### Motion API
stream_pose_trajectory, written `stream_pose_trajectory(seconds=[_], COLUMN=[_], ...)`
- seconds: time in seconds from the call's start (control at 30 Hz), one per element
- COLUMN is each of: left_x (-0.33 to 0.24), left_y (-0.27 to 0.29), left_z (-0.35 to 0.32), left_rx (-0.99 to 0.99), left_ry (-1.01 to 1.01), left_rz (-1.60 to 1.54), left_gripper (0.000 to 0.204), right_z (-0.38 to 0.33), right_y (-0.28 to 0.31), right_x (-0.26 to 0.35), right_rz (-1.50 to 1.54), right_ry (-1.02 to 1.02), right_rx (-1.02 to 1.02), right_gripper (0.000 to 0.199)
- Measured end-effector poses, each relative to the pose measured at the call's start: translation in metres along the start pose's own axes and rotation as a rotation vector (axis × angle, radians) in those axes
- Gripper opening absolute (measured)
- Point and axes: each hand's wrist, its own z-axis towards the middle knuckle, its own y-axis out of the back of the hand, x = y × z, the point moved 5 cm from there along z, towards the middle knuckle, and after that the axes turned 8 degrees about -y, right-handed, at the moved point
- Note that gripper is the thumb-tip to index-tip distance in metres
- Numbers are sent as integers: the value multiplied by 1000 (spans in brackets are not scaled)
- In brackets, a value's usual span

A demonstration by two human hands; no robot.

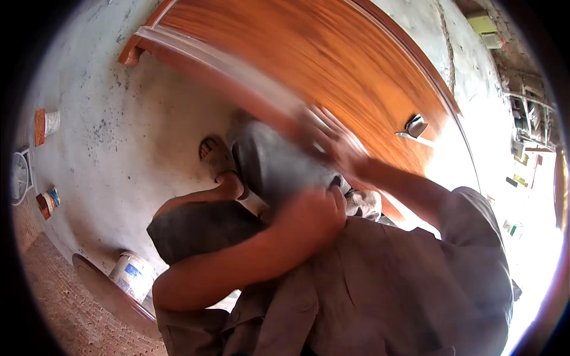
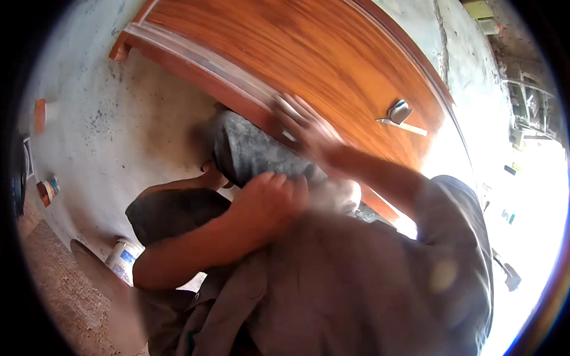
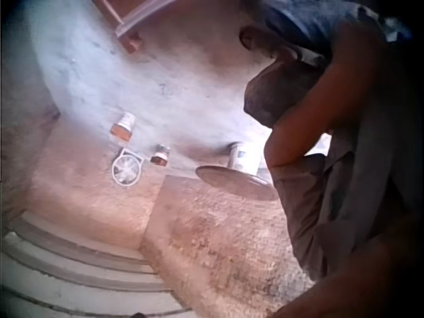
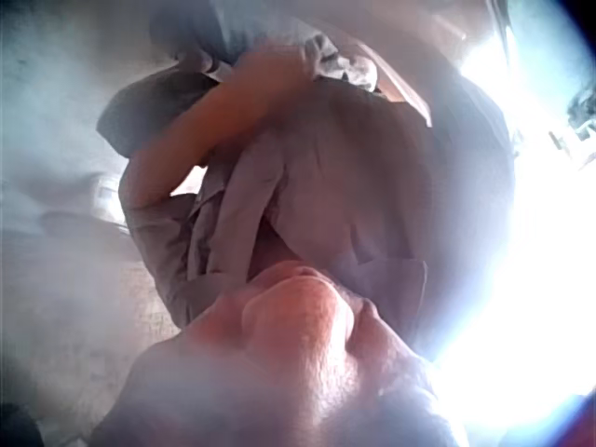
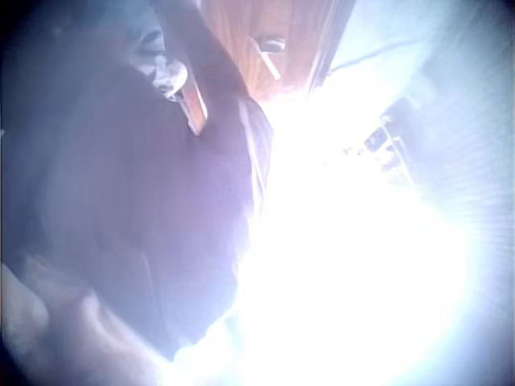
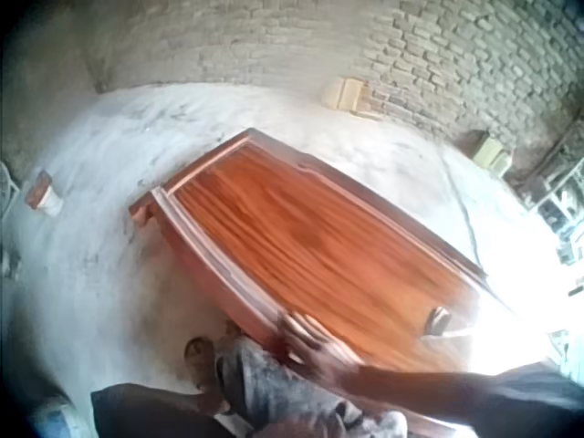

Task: The person is polishing a wooden door lying flat on the floor. They use a cloth to rub the surface and a small scraper tool to work on the edges and grooves of the door.

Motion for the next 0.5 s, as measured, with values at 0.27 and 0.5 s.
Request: stream_pose_trajectory(seconds=[0.27, 0.5], left_x=[6, 4], left_y=[-12, 4], left_z=[-9, -10], left_rx=[-163, -146], left_ry=[91, 93], left_rz=[29, -30], left_gripper=[16, 13], right_z=[-3, 59], right_y=[14, 7], right_x=[-30, -13], right_rz=[-193, -46], right_ry=[198, -106], right_rx=[-84, -6], right_gripper=[58, 66])
